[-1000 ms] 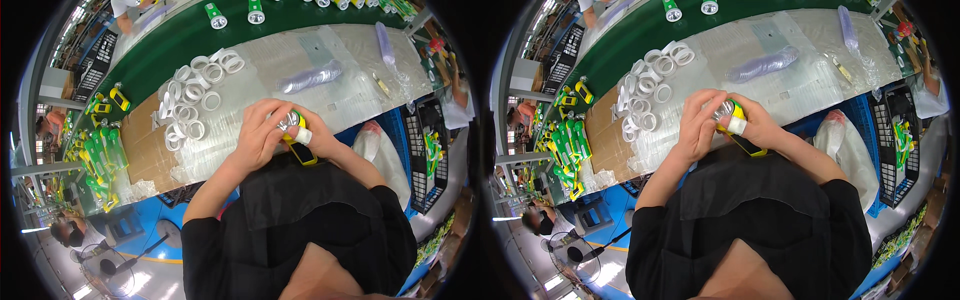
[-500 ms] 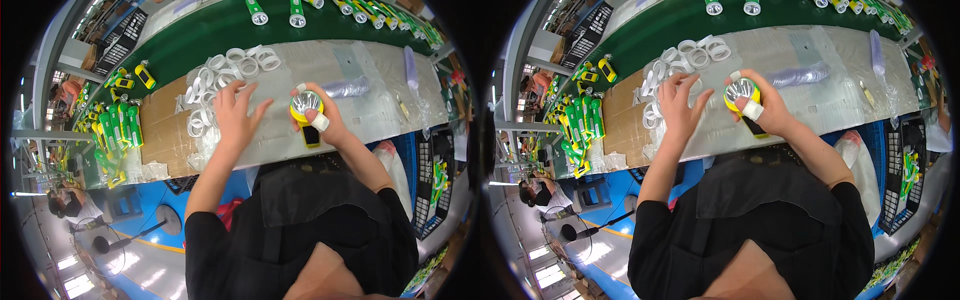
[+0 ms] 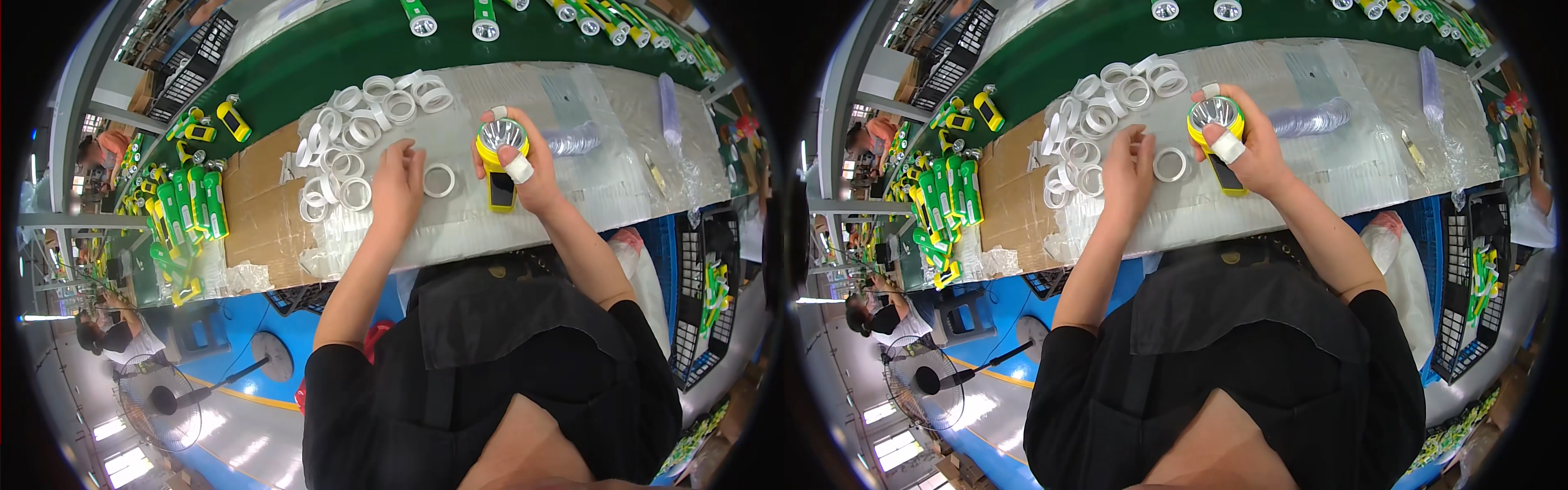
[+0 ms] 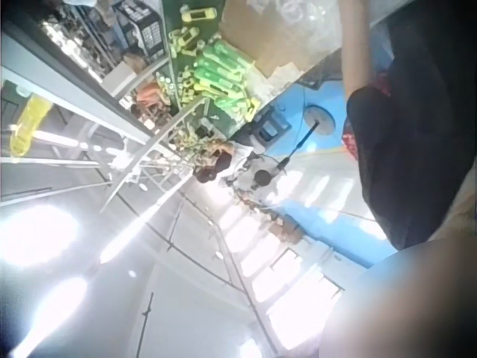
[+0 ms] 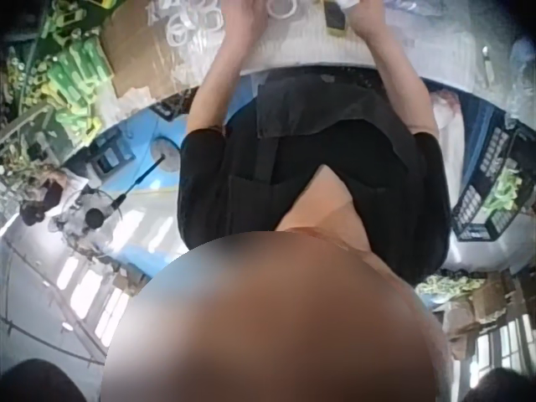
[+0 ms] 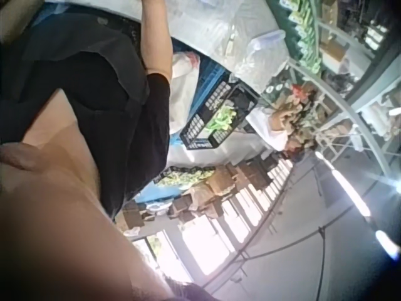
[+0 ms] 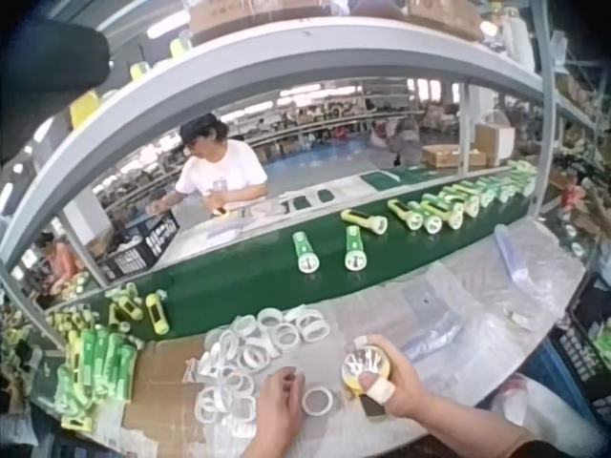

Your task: Assembling plastic flashlights by attaching lenses and rings to the bodies.

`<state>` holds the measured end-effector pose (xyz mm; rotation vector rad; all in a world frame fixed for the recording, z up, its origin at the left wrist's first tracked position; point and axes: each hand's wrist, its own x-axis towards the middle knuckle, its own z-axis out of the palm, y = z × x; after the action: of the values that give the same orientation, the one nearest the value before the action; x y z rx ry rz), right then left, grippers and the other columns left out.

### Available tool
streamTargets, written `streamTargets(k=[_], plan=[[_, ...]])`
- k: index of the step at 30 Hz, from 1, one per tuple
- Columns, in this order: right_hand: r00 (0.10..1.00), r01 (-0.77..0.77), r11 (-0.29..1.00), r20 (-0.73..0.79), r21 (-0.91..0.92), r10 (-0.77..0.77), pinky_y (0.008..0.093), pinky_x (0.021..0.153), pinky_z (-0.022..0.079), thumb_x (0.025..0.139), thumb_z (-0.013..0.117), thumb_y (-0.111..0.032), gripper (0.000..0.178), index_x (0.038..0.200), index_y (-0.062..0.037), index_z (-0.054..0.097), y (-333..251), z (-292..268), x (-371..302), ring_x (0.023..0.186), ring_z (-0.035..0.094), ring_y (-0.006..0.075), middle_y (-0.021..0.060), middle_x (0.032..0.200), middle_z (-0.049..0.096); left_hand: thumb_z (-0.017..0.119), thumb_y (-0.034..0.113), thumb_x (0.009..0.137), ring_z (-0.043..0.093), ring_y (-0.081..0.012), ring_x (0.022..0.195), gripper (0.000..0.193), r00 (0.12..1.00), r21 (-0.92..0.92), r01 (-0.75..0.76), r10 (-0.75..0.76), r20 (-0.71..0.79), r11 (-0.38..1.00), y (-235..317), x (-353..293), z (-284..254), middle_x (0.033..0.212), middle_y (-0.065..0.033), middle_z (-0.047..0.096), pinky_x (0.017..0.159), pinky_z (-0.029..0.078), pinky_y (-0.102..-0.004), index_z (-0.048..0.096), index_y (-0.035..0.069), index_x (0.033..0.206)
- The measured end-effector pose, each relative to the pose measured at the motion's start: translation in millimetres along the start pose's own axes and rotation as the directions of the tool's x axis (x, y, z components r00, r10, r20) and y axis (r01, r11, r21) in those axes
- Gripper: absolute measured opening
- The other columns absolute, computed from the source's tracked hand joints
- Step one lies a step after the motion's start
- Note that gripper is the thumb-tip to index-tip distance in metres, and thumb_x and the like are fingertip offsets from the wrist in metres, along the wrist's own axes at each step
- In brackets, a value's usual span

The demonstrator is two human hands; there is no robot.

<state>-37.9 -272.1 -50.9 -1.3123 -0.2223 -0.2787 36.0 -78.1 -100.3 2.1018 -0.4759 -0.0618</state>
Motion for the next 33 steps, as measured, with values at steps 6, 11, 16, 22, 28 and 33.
streamTargets(k=[6,11,16,22,28,33], plan=[[0.999,0.048,0.999,0.013,0.004,-0.048,0.0294,0.067,0.048,0.094,0.063,-0.031,0.048,0.127,-0.0018,0.043,10,-2,8,0.074,0.057,0.0159,0.0120,0.088,0.060,0.077,0.020,0.080,0.059,-0.0364,0.096,0.034,0.836,0.229,-0.548,0.532,0.131,0.805,9,-26,-6,0.113,-0.0162,0.061,0.079,0.051,-0.0425,0.065,0.006,0.109],[0.998,-0.018,1.000,0.064,0.022,0.016,0.0294,0.069,0.049,0.093,0.065,-0.030,0.049,0.127,-0.0015,0.044,10,-2,9,0.075,0.058,0.0154,0.0108,0.091,0.060,0.085,0.018,0.070,0.059,-0.0286,0.093,0.027,0.891,-0.019,-0.452,0.450,-0.061,0.892,29,-15,-25,0.105,-0.0123,0.060,0.075,0.050,-0.0379,0.071,0.007,0.091],[0.989,0.142,0.970,0.071,-0.197,-0.130,0.0309,0.089,0.049,0.092,0.064,-0.024,0.049,0.131,-0.0029,0.044,13,1,6,0.101,0.059,0.0158,0.0072,0.113,0.059,0.088,0.022,0.066,0.055,-0.0205,0.086,0.038,0.747,0.032,-0.663,0.664,-0.021,0.748,94,8,-47,0.101,-0.0075,0.059,0.069,0.045,-0.0306,0.074,0.009,0.099],[0.987,0.062,0.994,0.155,-0.093,-0.047,0.0345,0.099,0.045,0.087,0.071,-0.022,0.056,0.133,-0.0033,0.045,0,-7,3,0.120,0.052,0.0183,0.0082,0.130,0.053,0.087,0.030,0.061,0.055,-0.0226,0.088,0.044,0.751,0.072,-0.660,0.651,0.112,0.748,101,12,-53,0.098,-0.0056,0.058,0.071,0.046,-0.0338,0.076,0.014,0.100],[0.867,0.490,0.660,0.397,-0.569,-0.300,0.0354,0.088,0.049,0.078,0.080,-0.024,0.058,0.125,-0.0036,0.053,-50,-46,14,0.111,0.059,0.0268,0.0114,0.122,0.057,0.087,0.027,0.062,0.057,-0.0266,0.090,0.044,0.719,0.046,-0.689,0.675,0.166,0.723,115,14,-47,0.098,-0.0070,0.059,0.076,0.049,-0.0374,0.074,0.013,0.101],[0.878,0.431,0.463,0.479,-0.775,-0.016,0.0346,0.071,0.049,0.073,0.080,-0.018,0.045,0.109,-0.0032,0.059,-112,-49,24,0.089,0.062,0.0293,0.0102,0.101,0.060,0.086,0.014,0.067,0.064,-0.0264,0.098,0.046,0.691,-0.006,-0.713,0.704,0.165,0.701,122,15,-14,0.112,-0.0104,0.066,0.078,0.052,-0.0334,0.065,0.008,0.107]])
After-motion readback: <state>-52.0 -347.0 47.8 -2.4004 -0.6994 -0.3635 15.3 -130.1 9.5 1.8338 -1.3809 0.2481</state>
